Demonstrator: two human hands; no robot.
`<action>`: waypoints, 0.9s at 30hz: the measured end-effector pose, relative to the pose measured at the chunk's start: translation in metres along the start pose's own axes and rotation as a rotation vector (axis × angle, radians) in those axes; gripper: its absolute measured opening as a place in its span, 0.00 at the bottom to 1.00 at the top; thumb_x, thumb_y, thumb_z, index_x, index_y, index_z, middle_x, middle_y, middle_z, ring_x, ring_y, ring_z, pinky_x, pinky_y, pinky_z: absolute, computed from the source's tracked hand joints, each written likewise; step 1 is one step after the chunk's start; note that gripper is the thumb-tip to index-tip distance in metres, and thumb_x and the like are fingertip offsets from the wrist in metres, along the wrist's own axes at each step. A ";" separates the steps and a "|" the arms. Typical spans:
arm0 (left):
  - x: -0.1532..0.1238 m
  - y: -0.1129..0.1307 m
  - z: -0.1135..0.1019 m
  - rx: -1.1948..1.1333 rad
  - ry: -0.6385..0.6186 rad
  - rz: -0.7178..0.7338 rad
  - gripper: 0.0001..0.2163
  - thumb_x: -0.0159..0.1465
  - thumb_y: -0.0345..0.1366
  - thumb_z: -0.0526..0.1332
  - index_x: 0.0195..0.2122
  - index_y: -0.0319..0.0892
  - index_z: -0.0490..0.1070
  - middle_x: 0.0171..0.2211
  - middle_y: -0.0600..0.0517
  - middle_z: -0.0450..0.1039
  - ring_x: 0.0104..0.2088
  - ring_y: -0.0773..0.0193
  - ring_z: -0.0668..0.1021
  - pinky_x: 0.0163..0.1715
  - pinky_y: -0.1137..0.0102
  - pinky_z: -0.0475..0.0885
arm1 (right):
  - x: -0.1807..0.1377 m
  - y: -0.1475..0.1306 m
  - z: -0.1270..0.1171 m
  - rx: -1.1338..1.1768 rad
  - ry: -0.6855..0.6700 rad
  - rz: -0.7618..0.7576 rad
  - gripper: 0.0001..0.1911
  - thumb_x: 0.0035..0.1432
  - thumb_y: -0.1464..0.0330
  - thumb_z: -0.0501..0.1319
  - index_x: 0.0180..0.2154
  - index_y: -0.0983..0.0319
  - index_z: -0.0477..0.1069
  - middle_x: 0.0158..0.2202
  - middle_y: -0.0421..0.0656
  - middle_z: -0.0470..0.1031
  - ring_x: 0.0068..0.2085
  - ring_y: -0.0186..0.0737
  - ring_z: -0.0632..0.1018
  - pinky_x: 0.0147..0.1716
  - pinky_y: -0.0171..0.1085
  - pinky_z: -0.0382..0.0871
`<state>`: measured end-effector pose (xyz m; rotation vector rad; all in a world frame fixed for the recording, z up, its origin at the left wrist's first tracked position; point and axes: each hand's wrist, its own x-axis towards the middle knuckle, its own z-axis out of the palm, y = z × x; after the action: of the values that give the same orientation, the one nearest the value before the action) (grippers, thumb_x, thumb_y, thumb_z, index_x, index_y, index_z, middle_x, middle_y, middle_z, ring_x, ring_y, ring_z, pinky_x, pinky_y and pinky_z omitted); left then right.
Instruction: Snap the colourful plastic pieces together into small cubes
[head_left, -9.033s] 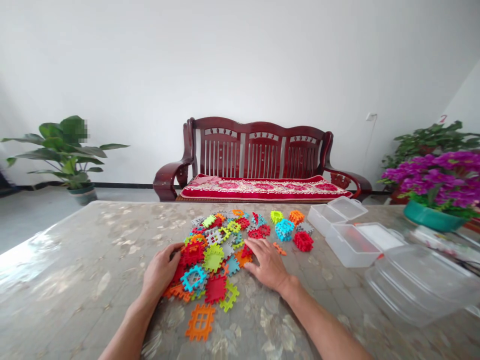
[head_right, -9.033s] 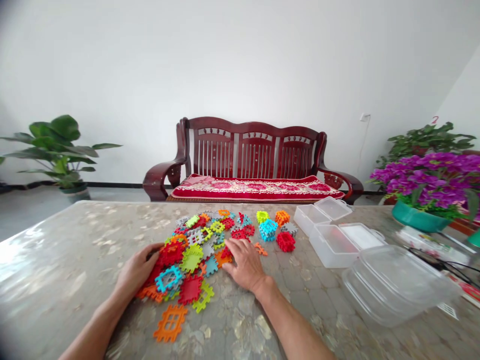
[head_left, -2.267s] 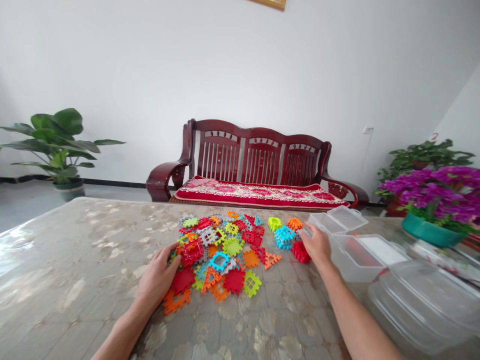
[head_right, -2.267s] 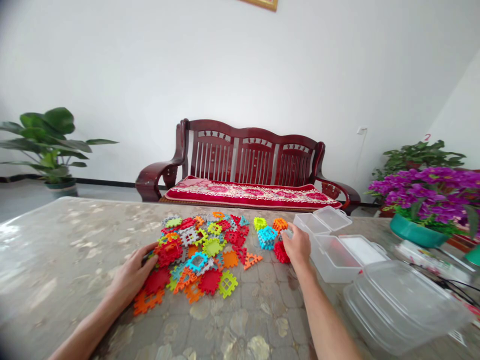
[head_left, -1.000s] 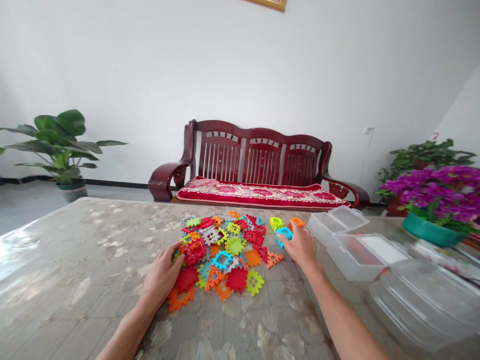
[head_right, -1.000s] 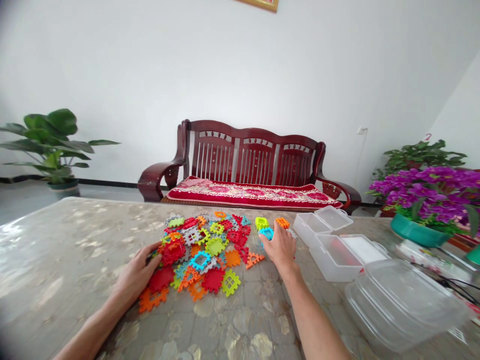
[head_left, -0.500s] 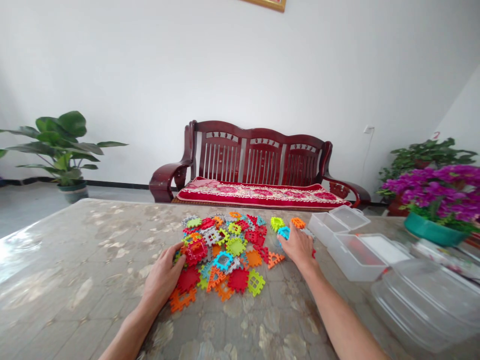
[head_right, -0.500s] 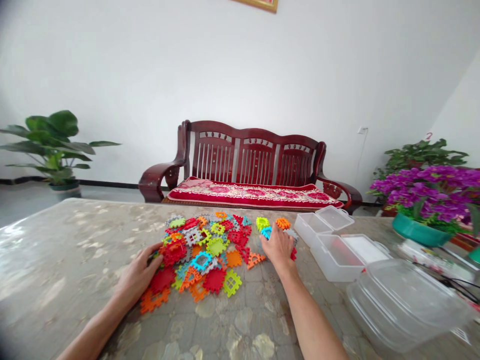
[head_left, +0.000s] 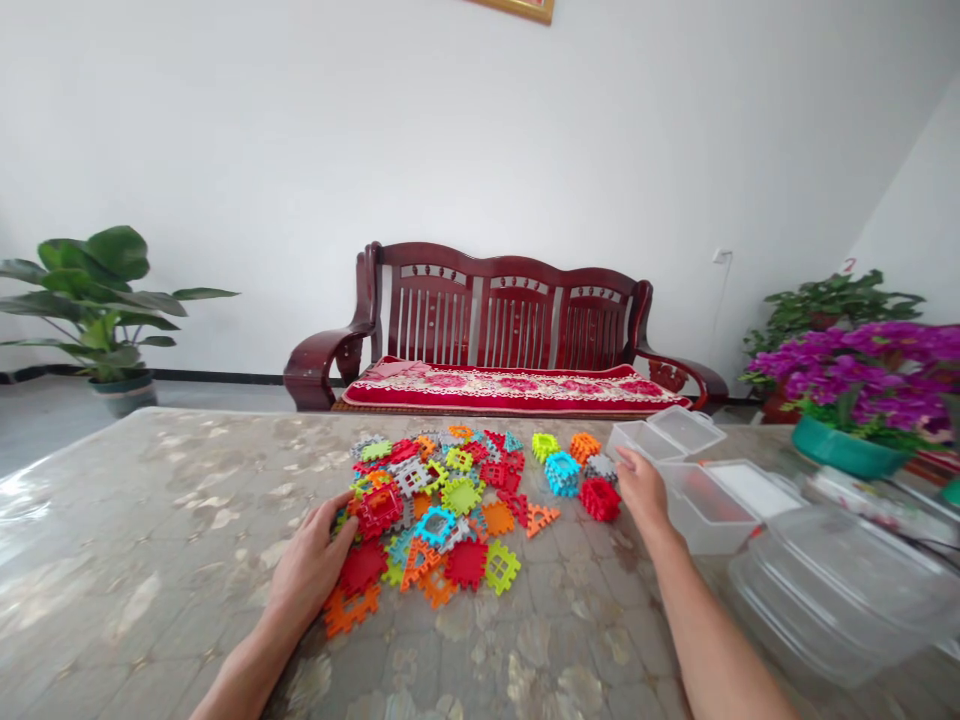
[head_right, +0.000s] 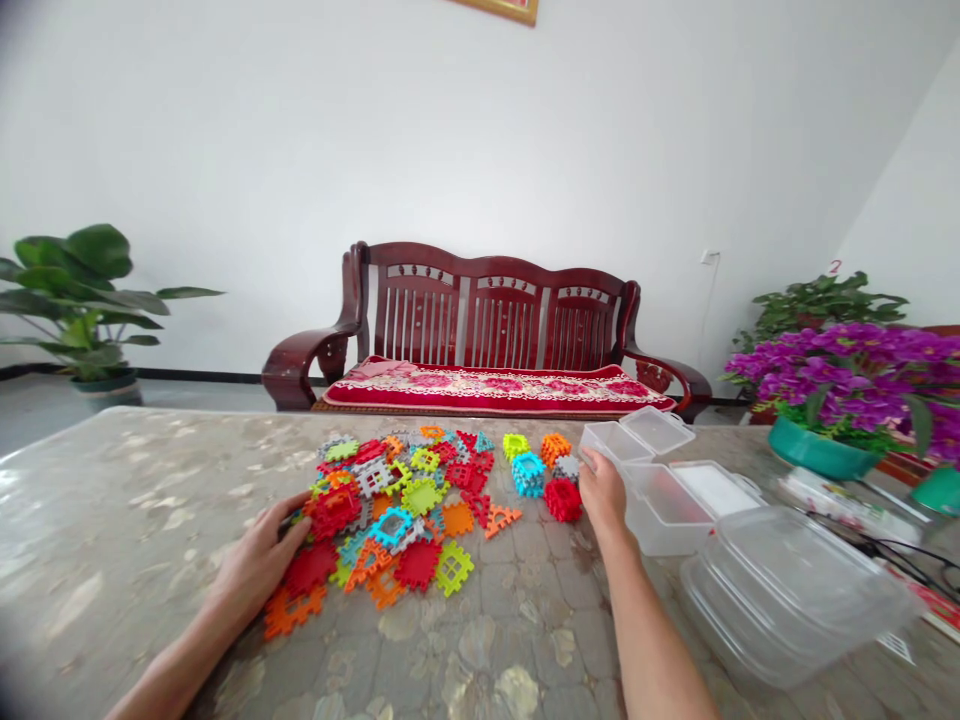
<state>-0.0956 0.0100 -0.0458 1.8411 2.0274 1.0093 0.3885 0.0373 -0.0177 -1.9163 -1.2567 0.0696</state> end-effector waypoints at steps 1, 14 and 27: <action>0.000 -0.001 0.000 0.001 0.004 0.004 0.22 0.61 0.45 0.50 0.52 0.41 0.69 0.50 0.43 0.73 0.50 0.53 0.75 0.50 0.60 0.68 | 0.001 0.008 0.002 0.031 -0.012 0.010 0.25 0.55 0.65 0.49 0.53 0.64 0.70 0.51 0.49 0.74 0.50 0.46 0.75 0.52 0.42 0.65; 0.002 -0.005 0.002 -0.002 -0.016 0.002 0.23 0.62 0.47 0.49 0.53 0.40 0.69 0.51 0.42 0.72 0.51 0.53 0.74 0.52 0.59 0.67 | -0.001 0.023 0.023 0.058 -0.043 0.122 0.26 0.58 0.61 0.46 0.51 0.63 0.71 0.52 0.50 0.73 0.54 0.47 0.71 0.54 0.43 0.63; 0.004 -0.009 0.005 -0.017 -0.005 0.007 0.22 0.61 0.46 0.50 0.52 0.43 0.68 0.51 0.45 0.73 0.51 0.55 0.74 0.53 0.61 0.67 | -0.009 0.030 0.020 0.129 -0.022 0.097 0.32 0.60 0.56 0.39 0.51 0.67 0.70 0.54 0.54 0.72 0.56 0.48 0.70 0.55 0.42 0.60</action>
<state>-0.1004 0.0152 -0.0537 1.8420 2.0042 1.0193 0.3976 0.0377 -0.0541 -1.8682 -1.1451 0.2175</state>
